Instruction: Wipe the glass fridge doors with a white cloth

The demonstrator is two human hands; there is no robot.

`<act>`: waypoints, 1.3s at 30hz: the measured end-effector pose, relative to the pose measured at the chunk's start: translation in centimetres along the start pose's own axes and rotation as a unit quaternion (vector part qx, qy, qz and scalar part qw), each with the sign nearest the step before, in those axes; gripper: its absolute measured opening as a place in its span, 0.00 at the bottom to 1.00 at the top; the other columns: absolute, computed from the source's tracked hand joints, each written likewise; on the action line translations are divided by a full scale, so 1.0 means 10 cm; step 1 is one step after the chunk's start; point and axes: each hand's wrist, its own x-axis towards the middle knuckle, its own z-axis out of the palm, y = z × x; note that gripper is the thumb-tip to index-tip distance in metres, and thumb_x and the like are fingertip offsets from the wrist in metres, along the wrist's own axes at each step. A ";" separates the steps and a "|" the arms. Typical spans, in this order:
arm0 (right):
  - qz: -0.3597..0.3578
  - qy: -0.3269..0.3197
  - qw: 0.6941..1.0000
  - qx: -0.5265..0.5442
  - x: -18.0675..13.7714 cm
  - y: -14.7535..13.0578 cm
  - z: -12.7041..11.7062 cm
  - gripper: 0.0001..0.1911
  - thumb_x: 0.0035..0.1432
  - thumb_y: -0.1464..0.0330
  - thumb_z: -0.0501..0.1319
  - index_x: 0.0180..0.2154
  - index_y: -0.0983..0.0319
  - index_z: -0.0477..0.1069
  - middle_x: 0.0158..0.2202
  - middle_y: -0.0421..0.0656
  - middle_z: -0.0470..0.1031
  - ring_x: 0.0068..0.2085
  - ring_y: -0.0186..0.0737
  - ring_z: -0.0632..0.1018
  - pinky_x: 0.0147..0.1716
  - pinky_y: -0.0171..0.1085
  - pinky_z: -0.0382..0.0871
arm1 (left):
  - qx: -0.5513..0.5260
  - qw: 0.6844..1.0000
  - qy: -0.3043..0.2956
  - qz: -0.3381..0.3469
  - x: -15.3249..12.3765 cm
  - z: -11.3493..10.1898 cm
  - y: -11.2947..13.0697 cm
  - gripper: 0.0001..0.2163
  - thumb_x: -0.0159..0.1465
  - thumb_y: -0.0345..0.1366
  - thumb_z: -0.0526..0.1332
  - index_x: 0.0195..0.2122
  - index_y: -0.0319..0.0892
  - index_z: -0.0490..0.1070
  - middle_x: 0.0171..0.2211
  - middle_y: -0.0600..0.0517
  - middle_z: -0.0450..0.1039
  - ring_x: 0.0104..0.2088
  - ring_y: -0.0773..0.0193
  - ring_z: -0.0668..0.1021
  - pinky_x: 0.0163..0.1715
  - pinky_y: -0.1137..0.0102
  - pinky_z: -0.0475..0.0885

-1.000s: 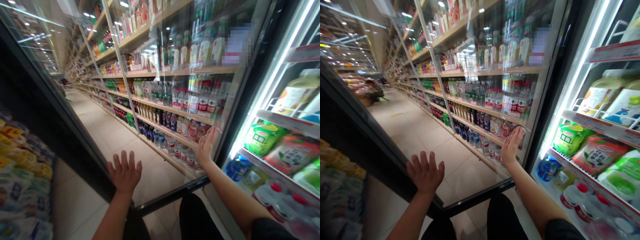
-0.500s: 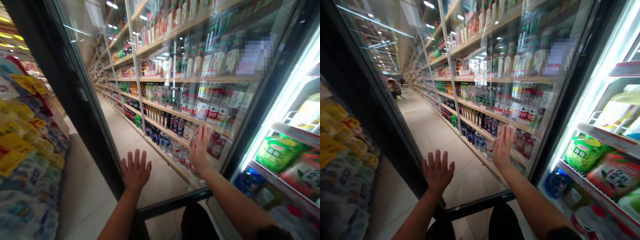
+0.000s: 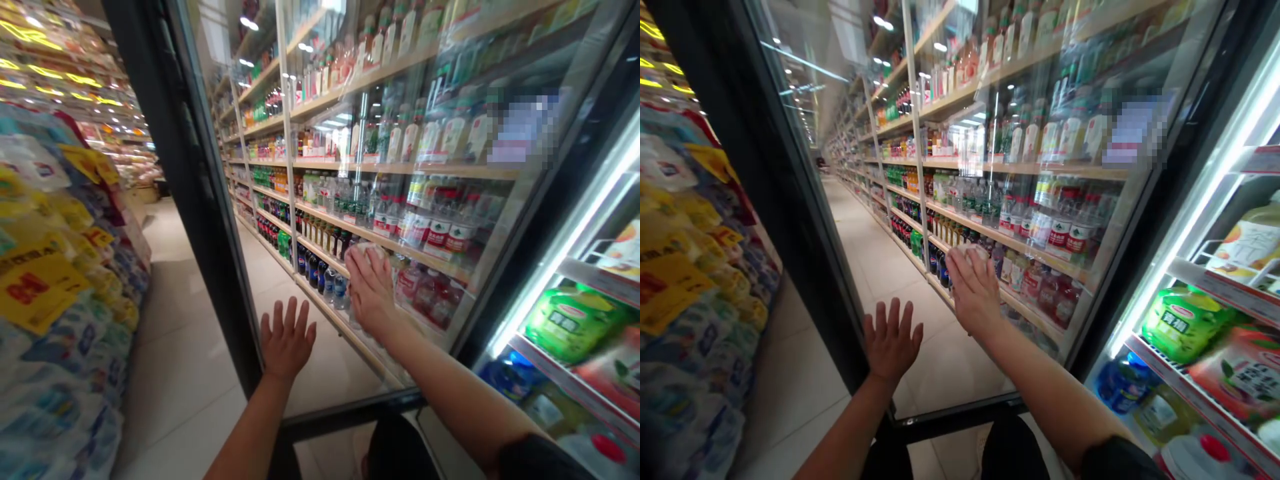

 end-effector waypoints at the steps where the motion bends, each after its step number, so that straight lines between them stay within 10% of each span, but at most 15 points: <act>1: 0.009 0.005 1.000 -0.001 0.11 -0.01 -0.01 0.34 0.68 0.72 0.50 0.72 0.58 0.45 0.66 0.46 0.66 0.72 0.45 0.55 0.71 0.51 0.45 | -0.001 1.000 0.001 0.000 0.00 0.00 0.00 0.35 0.64 0.38 0.64 0.70 0.38 0.53 0.66 0.37 0.60 0.72 0.47 0.51 0.70 0.50 0.46; 12: -0.149 -0.055 0.987 0.017 -0.19 -0.11 0.11 0.28 0.66 0.73 0.54 0.66 0.58 0.61 0.65 0.36 0.68 0.72 0.36 0.54 0.73 0.44 0.31 | -0.048 0.999 0.002 -0.025 0.38 -0.33 -0.08 0.31 0.65 0.40 0.62 0.68 0.44 0.58 0.62 0.41 0.67 0.69 0.53 0.60 0.68 0.53 0.51; 18: -0.020 0.015 1.000 -0.010 0.45 -0.01 -0.01 0.31 0.68 0.72 0.50 0.71 0.58 0.51 0.68 0.44 0.64 0.72 0.43 0.55 0.72 0.50 0.41 | -0.026 0.999 0.011 -0.038 0.95 -0.22 -0.05 0.34 0.66 0.39 0.61 0.71 0.38 0.51 0.69 0.38 0.55 0.72 0.47 0.49 0.69 0.50 0.46; 28: -0.008 0.048 0.999 -0.015 1.19 -0.14 -0.02 0.28 0.69 0.70 0.49 0.69 0.62 0.56 0.70 0.41 0.59 0.72 0.44 0.53 0.71 0.49 0.47 | -0.024 0.999 0.015 -0.029 0.92 -0.04 -0.04 0.36 0.67 0.40 0.61 0.72 0.36 0.46 0.70 0.38 0.51 0.73 0.48 0.44 0.71 0.50 0.40; 35: -0.090 -0.015 0.995 -0.027 1.17 -0.24 0.01 0.29 0.69 0.67 0.51 0.70 0.56 0.52 0.72 0.34 0.53 0.74 0.40 0.48 0.73 0.47 0.45 | -0.022 0.999 0.015 -0.027 0.92 -0.04 -0.04 0.36 0.68 0.40 0.60 0.72 0.39 0.44 0.70 0.39 0.51 0.73 0.47 0.45 0.70 0.47 0.43; 39: -0.008 -0.024 0.999 -0.042 1.18 -0.02 -0.14 0.34 0.68 0.70 0.51 0.72 0.56 0.46 0.73 0.36 0.52 0.74 0.44 0.47 0.73 0.52 0.45 | -0.032 0.999 0.013 -0.041 0.91 -0.03 -0.04 0.35 0.67 0.40 0.60 0.72 0.41 0.45 0.70 0.39 0.52 0.72 0.46 0.47 0.69 0.44 0.45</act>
